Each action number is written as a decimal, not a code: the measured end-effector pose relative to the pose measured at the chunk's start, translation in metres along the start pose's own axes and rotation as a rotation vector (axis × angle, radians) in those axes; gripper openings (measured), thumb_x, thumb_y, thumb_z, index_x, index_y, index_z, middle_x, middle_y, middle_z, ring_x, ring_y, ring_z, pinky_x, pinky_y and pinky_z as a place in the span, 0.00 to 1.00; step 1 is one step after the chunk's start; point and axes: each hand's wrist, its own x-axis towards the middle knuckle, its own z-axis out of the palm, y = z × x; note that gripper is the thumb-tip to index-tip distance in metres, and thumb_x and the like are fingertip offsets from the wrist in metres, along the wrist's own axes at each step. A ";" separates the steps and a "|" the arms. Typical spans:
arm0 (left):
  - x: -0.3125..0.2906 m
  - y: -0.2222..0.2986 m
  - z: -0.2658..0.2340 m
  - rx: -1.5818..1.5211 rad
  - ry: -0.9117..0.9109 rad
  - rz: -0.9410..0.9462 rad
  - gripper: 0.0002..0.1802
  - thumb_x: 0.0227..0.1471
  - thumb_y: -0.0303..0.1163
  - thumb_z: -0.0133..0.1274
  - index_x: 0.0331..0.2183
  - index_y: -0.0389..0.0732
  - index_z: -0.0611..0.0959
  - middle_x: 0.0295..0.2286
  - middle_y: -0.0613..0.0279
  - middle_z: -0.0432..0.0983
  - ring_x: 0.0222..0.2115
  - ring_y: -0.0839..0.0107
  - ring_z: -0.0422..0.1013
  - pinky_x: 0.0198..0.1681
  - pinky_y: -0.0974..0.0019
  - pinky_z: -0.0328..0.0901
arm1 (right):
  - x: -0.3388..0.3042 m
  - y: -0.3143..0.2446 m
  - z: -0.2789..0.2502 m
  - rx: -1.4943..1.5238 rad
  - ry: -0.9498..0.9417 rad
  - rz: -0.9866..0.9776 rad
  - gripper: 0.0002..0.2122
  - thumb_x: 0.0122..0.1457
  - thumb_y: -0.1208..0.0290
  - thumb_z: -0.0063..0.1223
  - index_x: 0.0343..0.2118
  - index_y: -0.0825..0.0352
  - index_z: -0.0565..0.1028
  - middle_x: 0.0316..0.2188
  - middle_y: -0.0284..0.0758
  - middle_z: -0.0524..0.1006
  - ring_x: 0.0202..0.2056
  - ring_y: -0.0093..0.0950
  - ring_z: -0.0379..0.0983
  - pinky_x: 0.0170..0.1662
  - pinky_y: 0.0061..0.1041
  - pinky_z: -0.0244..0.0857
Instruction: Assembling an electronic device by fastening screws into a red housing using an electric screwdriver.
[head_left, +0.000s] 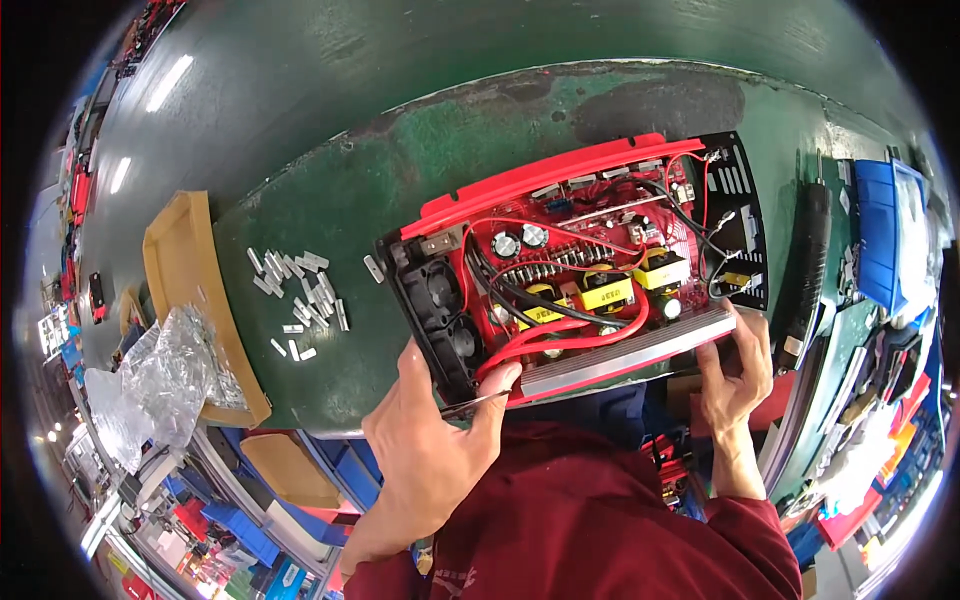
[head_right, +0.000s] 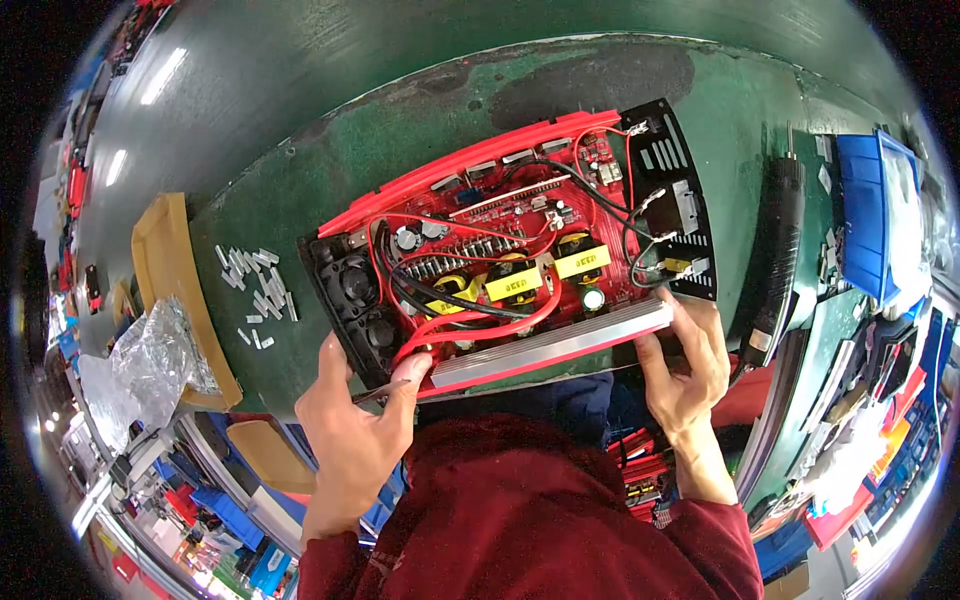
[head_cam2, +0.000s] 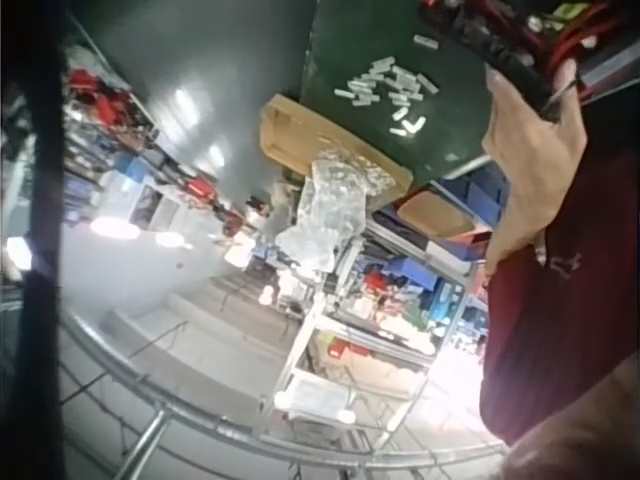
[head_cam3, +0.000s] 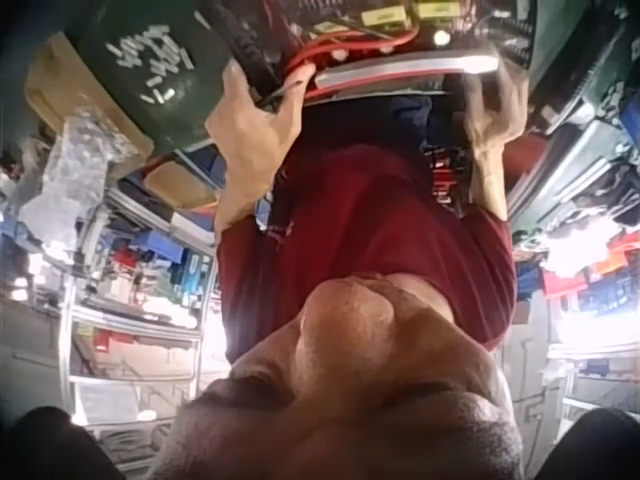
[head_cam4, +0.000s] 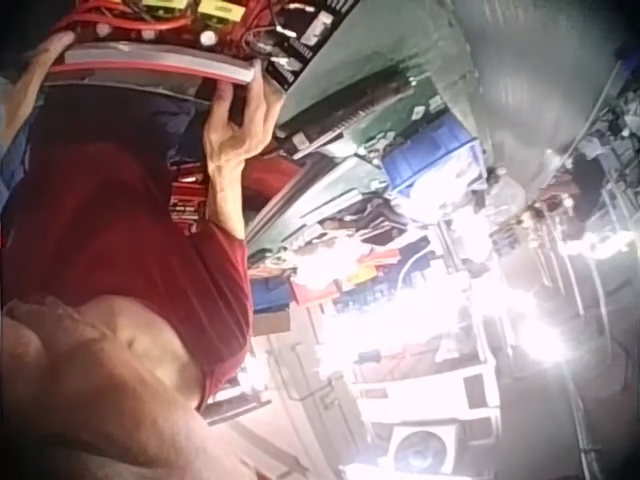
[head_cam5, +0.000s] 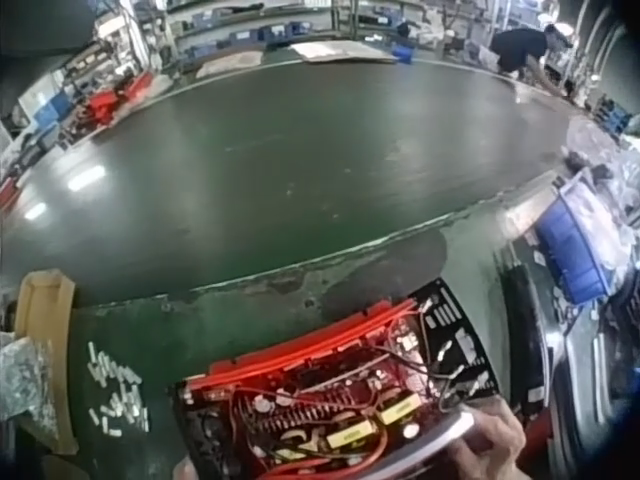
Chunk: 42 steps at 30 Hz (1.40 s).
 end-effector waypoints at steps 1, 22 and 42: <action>0.000 -0.002 0.000 -0.046 -0.016 -0.017 0.35 0.44 0.38 0.71 0.47 0.30 0.73 0.27 0.55 0.82 0.24 0.58 0.80 0.26 0.61 0.72 | 0.000 0.000 0.001 0.000 0.002 0.010 0.19 0.50 0.82 0.65 0.47 0.72 0.77 0.39 0.43 0.78 0.37 0.34 0.75 0.40 0.27 0.68; 0.023 -0.004 -0.009 -0.159 -0.133 -0.139 0.24 0.48 0.33 0.67 0.45 0.33 0.78 0.30 0.52 0.81 0.30 0.56 0.79 0.32 0.62 0.71 | 0.004 0.006 0.002 0.087 -0.032 -0.015 0.15 0.48 0.85 0.64 0.41 0.72 0.78 0.35 0.43 0.79 0.36 0.36 0.75 0.42 0.30 0.69; -0.008 -0.031 -0.014 0.005 0.062 -0.194 0.21 0.52 0.30 0.62 0.44 0.26 0.79 0.20 0.66 0.72 0.14 0.78 0.54 0.17 0.69 0.48 | 0.034 -0.008 0.013 0.244 -0.025 0.071 0.13 0.44 0.86 0.65 0.35 0.68 0.81 0.32 0.38 0.83 0.30 0.32 0.79 0.32 0.27 0.68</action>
